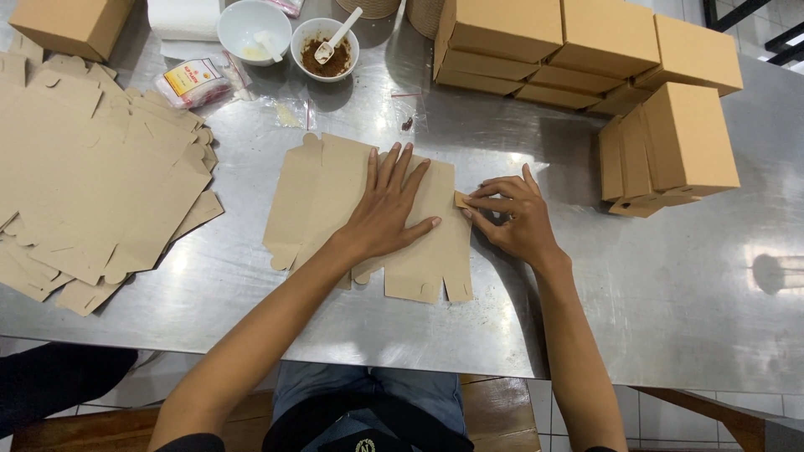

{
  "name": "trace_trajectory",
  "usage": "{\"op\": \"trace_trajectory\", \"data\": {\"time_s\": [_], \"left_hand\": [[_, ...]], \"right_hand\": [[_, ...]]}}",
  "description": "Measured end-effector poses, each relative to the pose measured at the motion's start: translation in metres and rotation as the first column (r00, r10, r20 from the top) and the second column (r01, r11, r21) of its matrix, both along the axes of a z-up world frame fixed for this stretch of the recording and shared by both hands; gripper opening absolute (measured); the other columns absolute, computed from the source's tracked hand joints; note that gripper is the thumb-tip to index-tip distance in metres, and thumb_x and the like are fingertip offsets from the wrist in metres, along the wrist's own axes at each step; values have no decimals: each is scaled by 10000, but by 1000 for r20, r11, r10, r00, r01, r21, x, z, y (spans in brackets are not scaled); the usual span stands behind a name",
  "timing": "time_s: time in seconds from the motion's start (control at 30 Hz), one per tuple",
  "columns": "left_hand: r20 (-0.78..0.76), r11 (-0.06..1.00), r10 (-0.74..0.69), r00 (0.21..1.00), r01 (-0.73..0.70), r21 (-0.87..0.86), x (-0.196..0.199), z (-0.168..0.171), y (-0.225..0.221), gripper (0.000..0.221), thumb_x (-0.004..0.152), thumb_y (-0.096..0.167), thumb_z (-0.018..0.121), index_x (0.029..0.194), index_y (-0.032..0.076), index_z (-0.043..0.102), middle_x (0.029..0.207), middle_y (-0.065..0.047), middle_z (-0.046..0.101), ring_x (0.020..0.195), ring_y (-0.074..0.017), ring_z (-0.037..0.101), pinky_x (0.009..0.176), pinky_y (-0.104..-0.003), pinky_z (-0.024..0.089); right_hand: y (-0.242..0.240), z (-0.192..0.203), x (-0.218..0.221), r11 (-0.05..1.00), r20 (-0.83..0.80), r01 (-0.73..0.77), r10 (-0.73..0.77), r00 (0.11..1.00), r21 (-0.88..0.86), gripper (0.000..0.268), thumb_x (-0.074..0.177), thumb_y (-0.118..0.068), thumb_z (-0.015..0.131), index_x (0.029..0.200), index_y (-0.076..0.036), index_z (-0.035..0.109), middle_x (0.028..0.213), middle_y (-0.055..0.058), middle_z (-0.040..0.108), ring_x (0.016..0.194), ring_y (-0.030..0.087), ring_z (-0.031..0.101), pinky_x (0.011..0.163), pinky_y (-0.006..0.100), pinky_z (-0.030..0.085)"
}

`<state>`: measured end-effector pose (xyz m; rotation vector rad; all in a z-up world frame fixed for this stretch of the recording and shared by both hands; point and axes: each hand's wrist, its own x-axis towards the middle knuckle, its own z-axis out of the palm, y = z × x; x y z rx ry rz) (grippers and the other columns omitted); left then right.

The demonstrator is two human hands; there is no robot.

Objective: The person assembles a flat cardboard box by folding and interlocking its tabs, places a small plastic-wrapped item inside, closes the box, and stacks it with others. The person then folds another flat cardboard piece along its creases to prepare it for assembly.

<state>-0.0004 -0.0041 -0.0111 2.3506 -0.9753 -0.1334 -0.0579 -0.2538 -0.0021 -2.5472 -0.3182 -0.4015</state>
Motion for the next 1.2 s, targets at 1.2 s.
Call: {"op": "trace_trajectory", "data": {"time_s": [1.2], "left_hand": [[9, 984, -9, 1000, 11, -180, 8, -9, 3, 866, 870, 315, 818, 1575, 100, 363, 1506, -183, 410, 1405, -373, 400, 1261, -691, 10]], "right_hand": [[-3, -10, 3, 987, 21, 159, -159, 987, 40, 85, 851, -142, 804, 898, -206, 776, 783, -28, 731, 846, 205, 712, 836, 338, 468]]}}
